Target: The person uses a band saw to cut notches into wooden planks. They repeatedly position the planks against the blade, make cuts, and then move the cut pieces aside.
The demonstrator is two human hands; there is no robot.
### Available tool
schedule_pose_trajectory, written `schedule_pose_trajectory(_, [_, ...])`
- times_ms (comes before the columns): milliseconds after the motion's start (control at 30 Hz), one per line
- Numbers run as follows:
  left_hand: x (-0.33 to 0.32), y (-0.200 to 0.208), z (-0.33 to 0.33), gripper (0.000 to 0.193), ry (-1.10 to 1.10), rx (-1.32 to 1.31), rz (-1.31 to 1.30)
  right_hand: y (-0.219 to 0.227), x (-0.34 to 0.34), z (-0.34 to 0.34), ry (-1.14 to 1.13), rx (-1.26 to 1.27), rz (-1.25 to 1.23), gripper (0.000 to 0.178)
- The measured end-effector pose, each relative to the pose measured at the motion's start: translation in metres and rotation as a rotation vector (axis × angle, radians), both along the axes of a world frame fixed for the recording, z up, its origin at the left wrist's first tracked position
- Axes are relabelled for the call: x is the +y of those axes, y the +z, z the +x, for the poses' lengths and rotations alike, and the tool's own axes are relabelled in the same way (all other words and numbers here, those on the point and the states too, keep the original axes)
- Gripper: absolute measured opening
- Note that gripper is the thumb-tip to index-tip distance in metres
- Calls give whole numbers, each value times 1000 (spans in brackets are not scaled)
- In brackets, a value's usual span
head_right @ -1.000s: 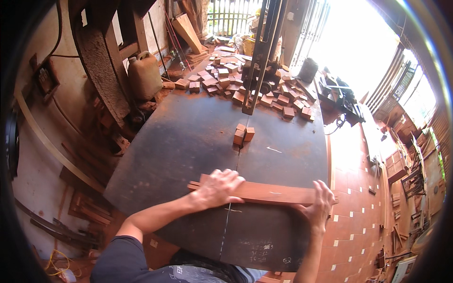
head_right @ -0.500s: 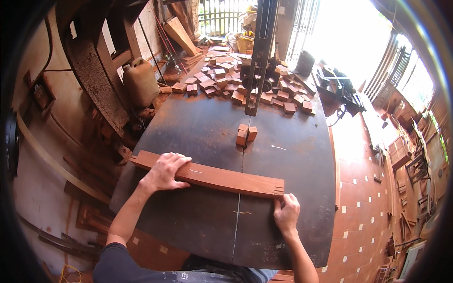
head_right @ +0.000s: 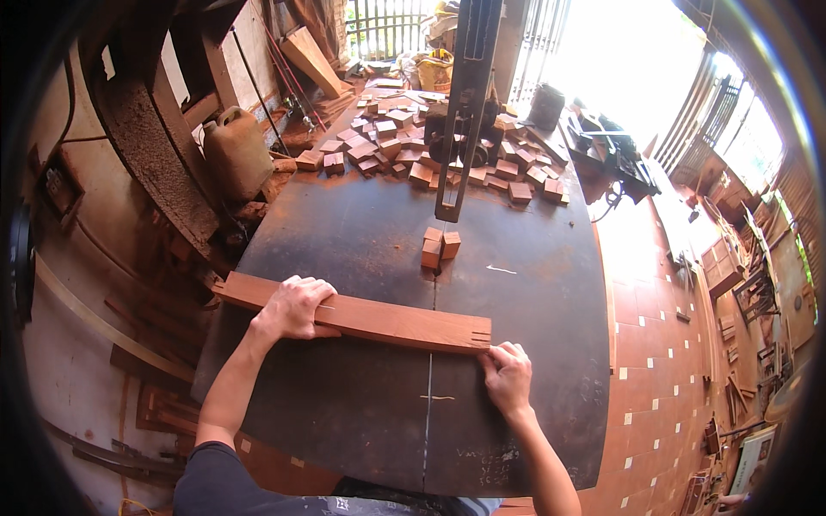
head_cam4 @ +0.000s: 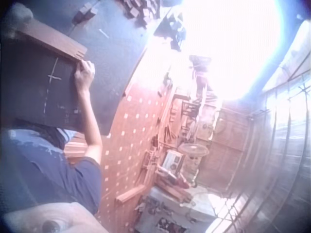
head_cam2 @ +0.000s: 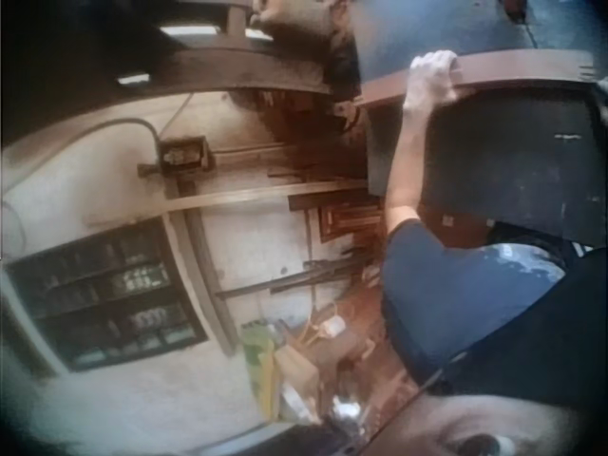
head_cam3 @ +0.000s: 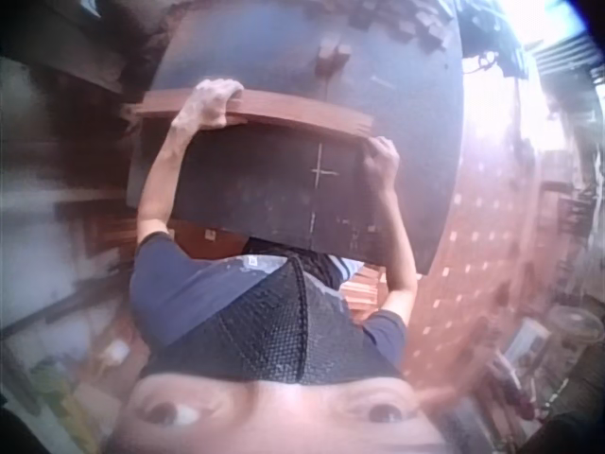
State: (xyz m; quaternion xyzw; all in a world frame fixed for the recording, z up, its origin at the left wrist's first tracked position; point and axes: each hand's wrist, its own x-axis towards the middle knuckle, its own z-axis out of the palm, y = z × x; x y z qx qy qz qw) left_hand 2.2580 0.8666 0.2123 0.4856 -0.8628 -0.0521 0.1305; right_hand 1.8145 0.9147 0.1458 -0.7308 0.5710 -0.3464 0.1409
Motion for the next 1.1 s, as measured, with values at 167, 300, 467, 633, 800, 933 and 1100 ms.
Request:
schedule_pose_trajectory(167, [-27, 5, 34, 59, 16, -6, 8, -6, -27, 31, 45, 15, -68, 12])
schedule_pose_trajectory(300, [-41, 6, 47, 57, 57, -70, -44, -8, -42, 58, 6, 6, -102, 13])
schedule_pose_trajectory(467, [-43, -1, 39, 59, 28, 8, -70, -11, -42, 57, -8, 7, -76, 12])
schedule_pose_trajectory(633, [-47, -3, 42, 58, 45, -23, -63, -13, -45, 58, 6, -43, -75, 10])
schedule_pose_trajectory(800, [-70, -8, 54, 59, 12, 19, -82, -11, -61, 66, 2, -42, -74, 10])
schedule_pose_trajectory(933, [-89, -9, 62, 59, 8, 13, -79, -11, -77, 74, -10, -44, -85, 10])
schedule_pose_trajectory(1100, [-108, -6, 62, 60, 39, -28, -40, -14, -89, 78, -29, -49, -85, 11])
